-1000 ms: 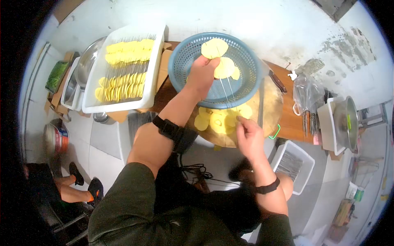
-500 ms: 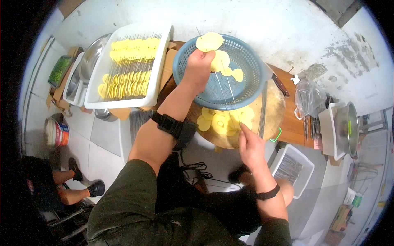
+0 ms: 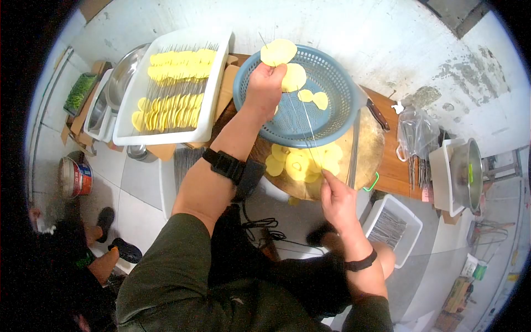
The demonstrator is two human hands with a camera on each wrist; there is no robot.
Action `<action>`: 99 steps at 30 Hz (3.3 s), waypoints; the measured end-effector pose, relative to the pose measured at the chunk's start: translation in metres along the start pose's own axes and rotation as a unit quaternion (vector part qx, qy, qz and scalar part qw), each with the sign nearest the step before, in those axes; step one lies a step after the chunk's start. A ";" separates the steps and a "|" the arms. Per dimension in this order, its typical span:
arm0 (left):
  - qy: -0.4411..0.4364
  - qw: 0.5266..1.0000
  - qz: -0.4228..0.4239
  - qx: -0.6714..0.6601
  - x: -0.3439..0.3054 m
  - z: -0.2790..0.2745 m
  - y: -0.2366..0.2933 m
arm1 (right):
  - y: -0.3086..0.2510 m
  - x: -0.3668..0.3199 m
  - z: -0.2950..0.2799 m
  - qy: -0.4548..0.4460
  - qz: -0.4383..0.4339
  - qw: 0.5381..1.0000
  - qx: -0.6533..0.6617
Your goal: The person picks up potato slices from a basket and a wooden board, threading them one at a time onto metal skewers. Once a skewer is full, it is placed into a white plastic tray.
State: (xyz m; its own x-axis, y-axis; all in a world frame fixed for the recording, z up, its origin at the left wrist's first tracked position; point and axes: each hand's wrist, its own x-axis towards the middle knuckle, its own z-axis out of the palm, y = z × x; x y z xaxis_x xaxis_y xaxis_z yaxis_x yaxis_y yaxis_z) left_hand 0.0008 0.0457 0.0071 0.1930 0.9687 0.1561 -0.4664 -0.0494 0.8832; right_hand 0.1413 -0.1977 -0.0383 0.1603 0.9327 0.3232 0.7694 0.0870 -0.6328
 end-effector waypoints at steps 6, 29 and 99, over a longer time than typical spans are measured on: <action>-0.017 0.999 0.006 0.029 0.000 -0.002 -0.002 | -0.004 0.001 -0.002 -0.001 -0.004 1.000 0.008; -0.008 0.996 0.041 0.080 -0.005 0.008 0.002 | -0.010 -0.001 -0.005 -0.014 0.013 0.999 0.026; -0.034 0.992 -0.098 -0.065 -0.015 0.017 -0.012 | -0.006 0.017 0.011 0.061 -0.038 0.995 0.068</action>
State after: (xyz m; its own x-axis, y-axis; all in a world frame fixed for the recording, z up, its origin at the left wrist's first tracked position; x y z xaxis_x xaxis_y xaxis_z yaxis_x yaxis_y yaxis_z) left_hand 0.0180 0.0278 0.0016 0.3474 0.9375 0.0197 -0.5205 0.1753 0.8357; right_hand 0.1328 -0.1785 -0.0367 0.1853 0.8732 0.4508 0.6931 0.2092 -0.6899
